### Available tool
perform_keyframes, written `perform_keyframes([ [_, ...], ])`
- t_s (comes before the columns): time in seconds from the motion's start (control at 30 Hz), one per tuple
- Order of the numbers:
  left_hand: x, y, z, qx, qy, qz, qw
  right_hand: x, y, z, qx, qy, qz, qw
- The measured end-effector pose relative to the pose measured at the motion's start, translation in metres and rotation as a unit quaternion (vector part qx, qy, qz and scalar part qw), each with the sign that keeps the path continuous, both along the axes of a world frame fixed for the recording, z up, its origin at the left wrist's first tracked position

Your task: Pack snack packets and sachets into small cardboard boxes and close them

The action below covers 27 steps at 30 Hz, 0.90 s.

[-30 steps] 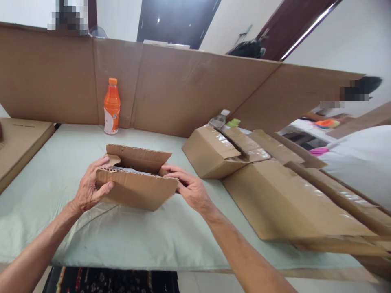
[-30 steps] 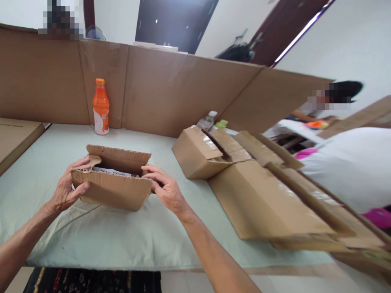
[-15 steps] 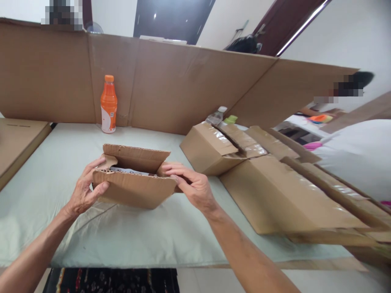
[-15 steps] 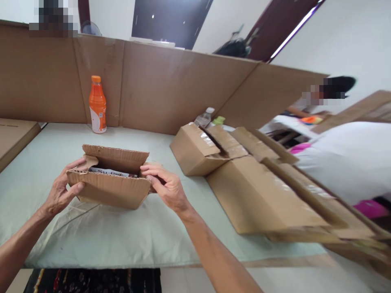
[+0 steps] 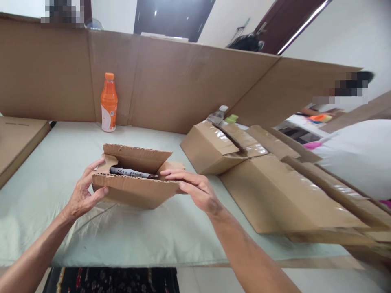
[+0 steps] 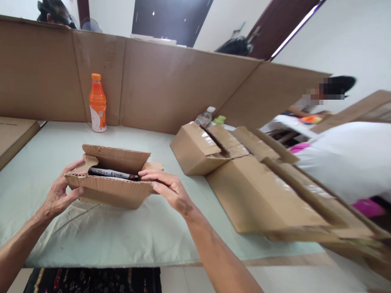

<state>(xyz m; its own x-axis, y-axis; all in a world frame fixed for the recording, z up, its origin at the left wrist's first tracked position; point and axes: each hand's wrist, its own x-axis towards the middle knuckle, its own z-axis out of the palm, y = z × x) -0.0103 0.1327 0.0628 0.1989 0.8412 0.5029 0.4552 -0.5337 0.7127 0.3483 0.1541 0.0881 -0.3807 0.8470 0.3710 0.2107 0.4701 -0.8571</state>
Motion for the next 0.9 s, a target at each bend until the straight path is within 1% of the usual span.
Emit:
perform_keyframes([
  [0.07,-0.001,-0.001,0.001,0.011,0.001,-0.003,1.000,0.003,0.000,0.004,0.022,-0.008,0.015,1.000],
  [0.23,-0.003,-0.006,-0.001,0.049,0.009,-0.022,0.999,0.005,-0.005,0.011,0.038,-0.042,0.037,0.998],
  [0.33,-0.004,-0.014,-0.001,0.050,0.020,-0.022,0.998,0.005,-0.010,0.013,0.057,-0.055,0.039,0.996],
  [0.4,-0.005,-0.018,0.000,0.039,0.022,-0.017,0.999,0.005,-0.013,0.014,0.079,-0.061,0.020,0.995],
  [0.5,-0.004,-0.019,0.004,0.013,0.015,-0.011,1.000,0.003,-0.013,0.018,0.111,-0.052,-0.050,0.991],
  [0.57,-0.002,-0.017,0.006,-0.002,0.008,0.005,1.000,0.000,-0.008,0.021,0.124,-0.042,-0.086,0.988],
  [0.67,0.002,-0.014,0.009,-0.007,0.003,0.032,0.999,-0.006,0.003,0.021,0.146,-0.035,-0.098,0.984],
  [0.73,0.003,-0.012,0.008,-0.002,0.000,0.034,0.999,-0.009,0.010,0.019,0.158,-0.029,-0.109,0.981],
  [0.9,-0.001,-0.011,0.003,0.001,-0.016,0.003,1.000,-0.012,0.017,0.011,0.167,0.005,-0.148,0.975],
])
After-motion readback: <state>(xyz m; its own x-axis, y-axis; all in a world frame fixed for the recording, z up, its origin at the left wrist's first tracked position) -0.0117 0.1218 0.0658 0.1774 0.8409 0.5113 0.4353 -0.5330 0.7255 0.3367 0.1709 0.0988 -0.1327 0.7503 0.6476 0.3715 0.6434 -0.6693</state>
